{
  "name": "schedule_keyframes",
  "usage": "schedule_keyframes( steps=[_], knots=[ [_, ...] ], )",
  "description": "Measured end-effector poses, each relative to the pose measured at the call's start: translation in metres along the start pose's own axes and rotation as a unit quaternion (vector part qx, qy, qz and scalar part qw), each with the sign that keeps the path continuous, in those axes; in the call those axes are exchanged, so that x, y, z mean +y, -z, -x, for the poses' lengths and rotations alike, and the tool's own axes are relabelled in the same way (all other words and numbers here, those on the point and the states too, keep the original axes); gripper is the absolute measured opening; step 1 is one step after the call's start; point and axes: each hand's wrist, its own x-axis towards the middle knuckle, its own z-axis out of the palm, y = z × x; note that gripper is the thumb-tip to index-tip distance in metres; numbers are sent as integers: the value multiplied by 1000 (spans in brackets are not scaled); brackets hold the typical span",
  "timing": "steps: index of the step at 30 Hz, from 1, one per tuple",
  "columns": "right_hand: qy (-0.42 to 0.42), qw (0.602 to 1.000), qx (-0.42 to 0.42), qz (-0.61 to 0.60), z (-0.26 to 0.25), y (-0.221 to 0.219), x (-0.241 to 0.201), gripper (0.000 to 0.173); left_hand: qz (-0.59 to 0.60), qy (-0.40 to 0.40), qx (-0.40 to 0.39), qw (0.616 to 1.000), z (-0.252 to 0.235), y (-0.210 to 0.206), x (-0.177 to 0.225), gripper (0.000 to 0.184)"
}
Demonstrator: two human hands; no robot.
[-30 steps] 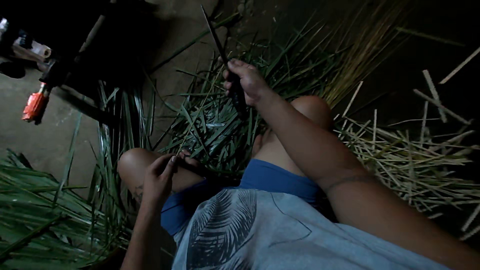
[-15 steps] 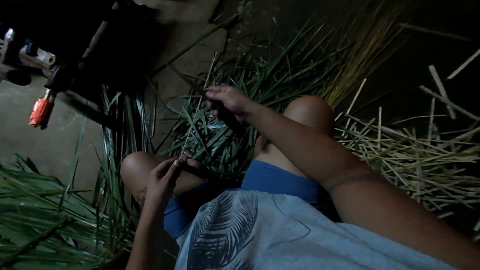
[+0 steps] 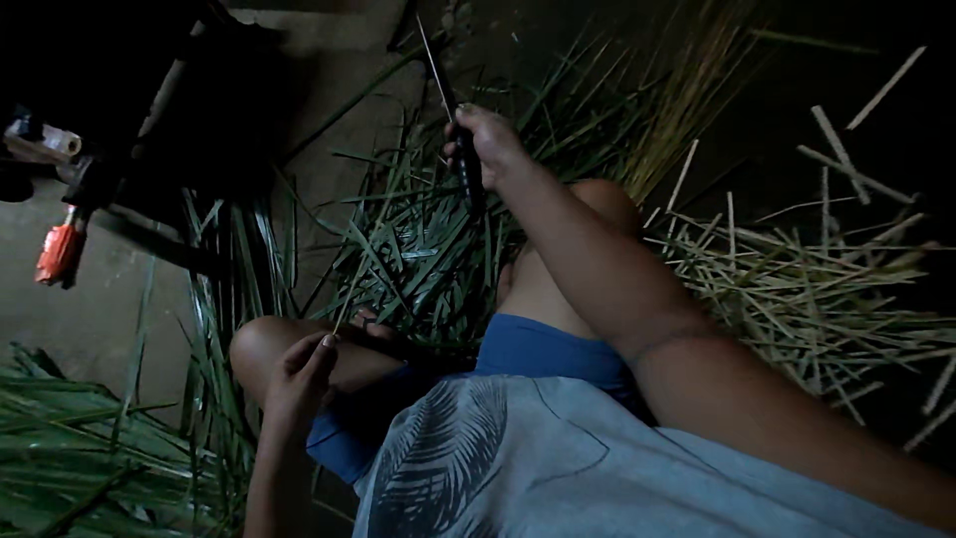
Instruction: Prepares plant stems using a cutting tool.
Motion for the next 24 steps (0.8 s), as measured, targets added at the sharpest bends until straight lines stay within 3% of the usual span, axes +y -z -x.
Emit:
schedule_keyframes(
  steps=[3,5,7,11,19,21,24],
  knots=[
    [36,981,-28,187,2,5,-1,30,-32,-7,50,998,0,14,-3,23],
    [78,920,-40,383,7,2,3,35,-71,-29,84,993,-1,20,2,24],
    [111,873,-39,472,7,-1,11,48,-99,-63,108,987,-5,25,5,22],
    [112,891,-56,437,16,-9,11,46,-121,-109,126,979,-12,30,10,22],
    [125,904,-84,400,18,-7,13,43,-148,-124,141,971,-17,21,19,23],
    [146,883,-78,440,20,-7,13,42,-162,-141,141,966,-19,18,23,23],
    [166,812,-37,559,35,-13,9,55,-197,-181,141,953,-25,14,30,23]
  ],
)
